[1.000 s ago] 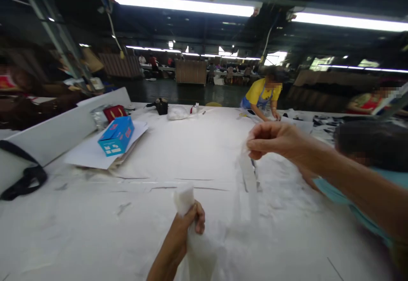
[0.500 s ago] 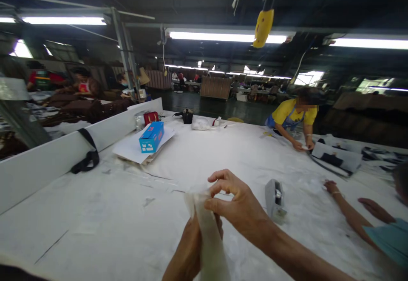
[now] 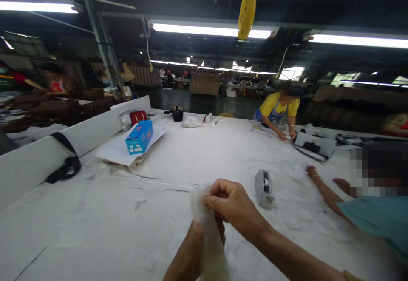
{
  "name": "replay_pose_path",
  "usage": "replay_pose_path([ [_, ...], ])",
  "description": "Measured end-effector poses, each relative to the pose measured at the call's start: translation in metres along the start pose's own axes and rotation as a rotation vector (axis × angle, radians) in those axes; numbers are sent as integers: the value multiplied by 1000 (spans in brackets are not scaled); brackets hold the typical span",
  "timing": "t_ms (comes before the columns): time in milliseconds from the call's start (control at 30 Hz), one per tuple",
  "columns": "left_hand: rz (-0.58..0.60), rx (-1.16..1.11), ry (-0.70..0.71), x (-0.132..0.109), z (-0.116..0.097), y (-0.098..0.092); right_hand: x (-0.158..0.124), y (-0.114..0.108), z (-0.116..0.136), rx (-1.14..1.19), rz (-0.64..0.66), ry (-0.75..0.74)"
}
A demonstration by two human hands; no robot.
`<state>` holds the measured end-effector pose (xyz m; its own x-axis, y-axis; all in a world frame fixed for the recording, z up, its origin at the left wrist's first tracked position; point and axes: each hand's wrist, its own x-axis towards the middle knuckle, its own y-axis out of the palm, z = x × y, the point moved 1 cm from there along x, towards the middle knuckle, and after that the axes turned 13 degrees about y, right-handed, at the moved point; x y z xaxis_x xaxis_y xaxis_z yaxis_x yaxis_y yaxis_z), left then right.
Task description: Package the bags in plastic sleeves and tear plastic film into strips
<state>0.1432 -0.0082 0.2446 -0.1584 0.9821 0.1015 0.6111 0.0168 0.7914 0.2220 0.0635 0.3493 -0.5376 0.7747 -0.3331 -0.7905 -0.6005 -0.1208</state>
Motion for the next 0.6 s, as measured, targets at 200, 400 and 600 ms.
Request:
replay_pose_path([
  [200, 11, 253, -110, 11, 3, 6, 1, -9, -12, 83, -17, 23],
  [400, -77, 418, 64, 18, -16, 23, 8, -22, -17, 272, 188, -65],
  [600, -127, 255, 285, 34, -90, 41, 15, -3, -62, -67, 485, -82],
])
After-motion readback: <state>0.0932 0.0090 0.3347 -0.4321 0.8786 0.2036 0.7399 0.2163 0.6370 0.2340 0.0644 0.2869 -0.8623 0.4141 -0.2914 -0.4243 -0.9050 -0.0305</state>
